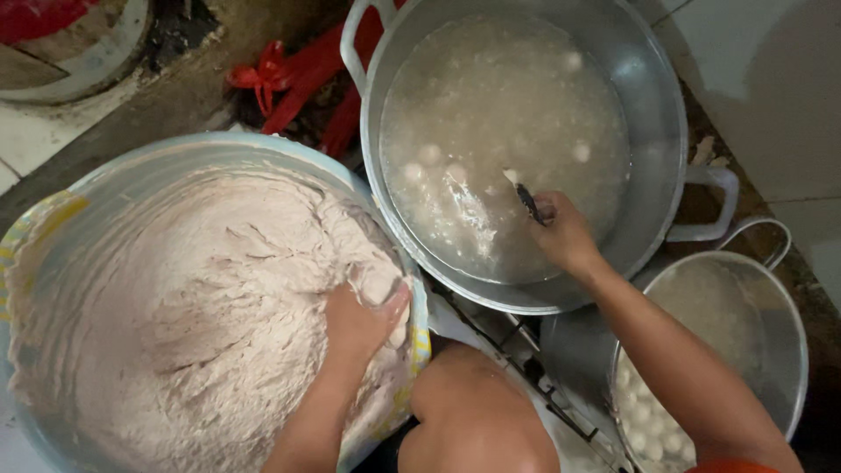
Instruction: The person scoops portions of dough from a large basin using a hand scoop, forms each portion into a ball, and drops it into a pot of boiling water, repeating the cycle continuously. A tray of already formed balls and pots of cooking balls are visible nearby.
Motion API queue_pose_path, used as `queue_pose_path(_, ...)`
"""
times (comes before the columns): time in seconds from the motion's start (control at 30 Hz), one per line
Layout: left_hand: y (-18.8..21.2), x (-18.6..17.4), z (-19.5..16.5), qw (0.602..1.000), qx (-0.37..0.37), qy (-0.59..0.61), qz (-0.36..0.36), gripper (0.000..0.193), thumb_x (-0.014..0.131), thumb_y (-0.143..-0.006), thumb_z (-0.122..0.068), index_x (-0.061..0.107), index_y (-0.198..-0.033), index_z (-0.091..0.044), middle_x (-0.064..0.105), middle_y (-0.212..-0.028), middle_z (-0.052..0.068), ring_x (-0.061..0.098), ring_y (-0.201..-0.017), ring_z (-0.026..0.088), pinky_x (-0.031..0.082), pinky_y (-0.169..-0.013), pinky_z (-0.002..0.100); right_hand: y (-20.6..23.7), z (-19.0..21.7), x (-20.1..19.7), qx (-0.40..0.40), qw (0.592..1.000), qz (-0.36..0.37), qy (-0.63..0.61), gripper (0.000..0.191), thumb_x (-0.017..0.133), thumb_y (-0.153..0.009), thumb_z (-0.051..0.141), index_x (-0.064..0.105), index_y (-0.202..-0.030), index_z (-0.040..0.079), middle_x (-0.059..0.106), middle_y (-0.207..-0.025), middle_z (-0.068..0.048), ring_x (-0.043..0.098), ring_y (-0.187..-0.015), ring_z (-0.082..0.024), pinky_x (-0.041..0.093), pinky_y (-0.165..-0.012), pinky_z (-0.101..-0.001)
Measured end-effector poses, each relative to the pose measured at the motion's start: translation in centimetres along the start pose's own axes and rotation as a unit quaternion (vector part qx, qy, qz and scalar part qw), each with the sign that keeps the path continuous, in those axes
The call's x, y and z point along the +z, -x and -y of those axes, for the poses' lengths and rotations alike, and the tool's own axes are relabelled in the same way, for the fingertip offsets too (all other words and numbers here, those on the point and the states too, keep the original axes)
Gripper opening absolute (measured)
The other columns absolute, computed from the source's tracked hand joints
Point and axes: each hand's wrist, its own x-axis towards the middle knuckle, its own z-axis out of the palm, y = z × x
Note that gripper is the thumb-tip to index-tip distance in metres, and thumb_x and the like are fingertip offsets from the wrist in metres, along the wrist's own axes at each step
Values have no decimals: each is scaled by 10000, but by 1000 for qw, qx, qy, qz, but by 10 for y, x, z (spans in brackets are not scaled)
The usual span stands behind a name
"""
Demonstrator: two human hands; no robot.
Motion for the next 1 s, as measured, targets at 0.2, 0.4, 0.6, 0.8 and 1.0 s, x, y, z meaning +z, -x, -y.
queue_pose_path(0.2,8,18,-1,992,119,-21,-48,315,782,-817,-317,729,-955,-39,751,-870,200,696,-817,428,543,-773,492,10,4,-17,-13,1000,-4,-19,414,633,-971,174,572,-1363,57,672,-920,-90,609,-765,-155,497,-670,-322)
queue_pose_path(0.4,14,24,-2,996,56,45,-60,237,786,-847,-275,720,-915,-58,730,-806,184,713,-766,386,578,-730,460,69,32,-17,99,977,124,-146,342,532,-1011,173,593,-1314,27,641,-868,-36,575,-674,-114,473,-581,-286)
queue_pose_path(0.6,18,26,-15,989,72,127,-34,230,791,-780,-217,675,-886,-49,725,-751,161,748,-693,348,587,-636,408,122,56,16,44,961,257,-88,434,599,-968,185,581,-1393,97,707,-893,3,576,-635,-85,494,-551,-263)
queue_pose_path(0.8,11,24,-27,999,-16,-24,35,212,788,-711,-213,733,-853,-66,721,-787,214,715,-781,414,565,-700,478,131,60,25,45,934,319,-157,416,569,-1008,170,575,-1409,60,676,-903,-13,532,-606,-68,455,-519,-240)
queue_pose_path(1.0,13,17,-17,994,-23,-108,14,394,750,-757,-422,761,-882,-49,730,-846,233,694,-828,449,550,-782,515,119,32,9,123,929,294,-186,425,534,-1013,204,563,-1414,65,685,-903,-35,533,-567,-97,435,-474,-264)
